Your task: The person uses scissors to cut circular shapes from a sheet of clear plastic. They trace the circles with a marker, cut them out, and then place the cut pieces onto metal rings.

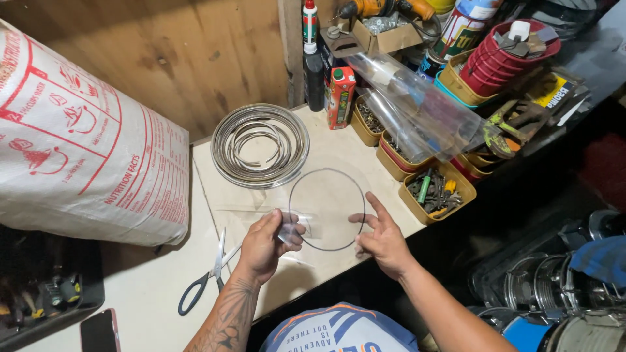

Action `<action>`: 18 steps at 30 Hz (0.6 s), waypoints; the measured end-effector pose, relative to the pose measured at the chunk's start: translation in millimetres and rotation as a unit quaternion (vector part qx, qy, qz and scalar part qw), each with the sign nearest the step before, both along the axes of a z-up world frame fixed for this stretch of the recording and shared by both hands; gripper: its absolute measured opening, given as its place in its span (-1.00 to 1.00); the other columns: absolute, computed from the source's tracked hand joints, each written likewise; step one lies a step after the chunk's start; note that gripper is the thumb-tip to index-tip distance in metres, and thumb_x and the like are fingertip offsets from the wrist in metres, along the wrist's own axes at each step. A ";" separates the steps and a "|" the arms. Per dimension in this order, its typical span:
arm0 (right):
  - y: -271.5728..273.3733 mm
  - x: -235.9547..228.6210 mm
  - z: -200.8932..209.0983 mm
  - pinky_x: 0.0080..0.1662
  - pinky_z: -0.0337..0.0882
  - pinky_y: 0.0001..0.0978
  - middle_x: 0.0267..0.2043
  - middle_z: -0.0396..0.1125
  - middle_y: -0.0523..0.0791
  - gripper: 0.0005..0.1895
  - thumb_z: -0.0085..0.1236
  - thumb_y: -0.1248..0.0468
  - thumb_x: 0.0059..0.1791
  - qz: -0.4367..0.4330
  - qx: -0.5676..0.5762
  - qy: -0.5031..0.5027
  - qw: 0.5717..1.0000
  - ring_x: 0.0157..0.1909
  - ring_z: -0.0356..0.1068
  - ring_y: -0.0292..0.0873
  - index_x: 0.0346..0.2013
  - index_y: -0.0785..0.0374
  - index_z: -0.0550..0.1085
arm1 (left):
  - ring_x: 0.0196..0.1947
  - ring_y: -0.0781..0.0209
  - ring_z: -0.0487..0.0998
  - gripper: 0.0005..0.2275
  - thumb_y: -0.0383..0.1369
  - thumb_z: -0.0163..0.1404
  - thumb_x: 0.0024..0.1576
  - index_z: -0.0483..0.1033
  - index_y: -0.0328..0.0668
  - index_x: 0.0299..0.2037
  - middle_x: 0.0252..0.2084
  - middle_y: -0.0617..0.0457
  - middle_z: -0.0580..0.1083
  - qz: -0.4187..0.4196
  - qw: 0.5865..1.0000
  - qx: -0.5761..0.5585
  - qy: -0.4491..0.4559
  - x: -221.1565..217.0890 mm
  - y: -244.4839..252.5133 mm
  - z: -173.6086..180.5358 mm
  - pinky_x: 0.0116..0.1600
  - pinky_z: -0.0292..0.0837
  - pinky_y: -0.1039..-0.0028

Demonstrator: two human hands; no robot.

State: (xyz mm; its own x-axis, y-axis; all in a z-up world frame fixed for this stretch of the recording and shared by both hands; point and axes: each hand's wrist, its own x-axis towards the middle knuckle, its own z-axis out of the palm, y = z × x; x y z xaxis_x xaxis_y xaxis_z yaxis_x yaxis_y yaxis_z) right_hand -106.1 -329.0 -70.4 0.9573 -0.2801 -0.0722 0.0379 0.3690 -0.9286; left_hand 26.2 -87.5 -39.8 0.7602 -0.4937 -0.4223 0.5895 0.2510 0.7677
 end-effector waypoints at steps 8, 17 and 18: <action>3.4 -1.6 11.6 -0.48 0.65 -0.33 0.50 -0.07 0.15 0.22 0.07 0.70 -0.21 0.025 -0.020 -0.007 0.999 -0.53 0.50 -0.16 0.56 -0.09 -0.23 | -0.46 0.05 0.64 -0.61 -0.18 -0.15 0.34 0.54 -0.49 -0.08 -0.31 -0.35 0.59 0.000 0.999 0.010 -0.030 -0.4 6.3 1.2 -0.33 0.67 0.32; -1.4 -4.3 11.3 -0.40 0.67 -0.34 0.60 -0.24 0.07 0.22 0.08 0.69 -0.20 0.023 -0.076 -0.027 0.996 -0.48 0.54 -0.14 0.56 -0.09 -0.27 | -0.42 0.00 0.65 -0.60 -0.17 -0.13 0.33 0.54 -0.47 0.01 -0.22 -0.38 0.58 0.009 1.000 0.007 -0.023 -3.3 11.4 2.1 -0.29 0.67 0.28; -1.6 -5.2 10.6 -0.39 0.67 -0.33 0.60 -0.25 0.07 0.22 0.07 0.69 -0.19 0.022 -0.080 -0.027 0.996 -0.47 0.55 -0.13 0.56 -0.09 -0.27 | -0.42 0.00 0.65 -0.60 -0.16 -0.13 0.33 0.54 -0.46 0.02 -0.21 -0.37 0.58 0.009 1.000 0.006 -0.017 -4.4 11.5 4.5 -0.30 0.67 0.29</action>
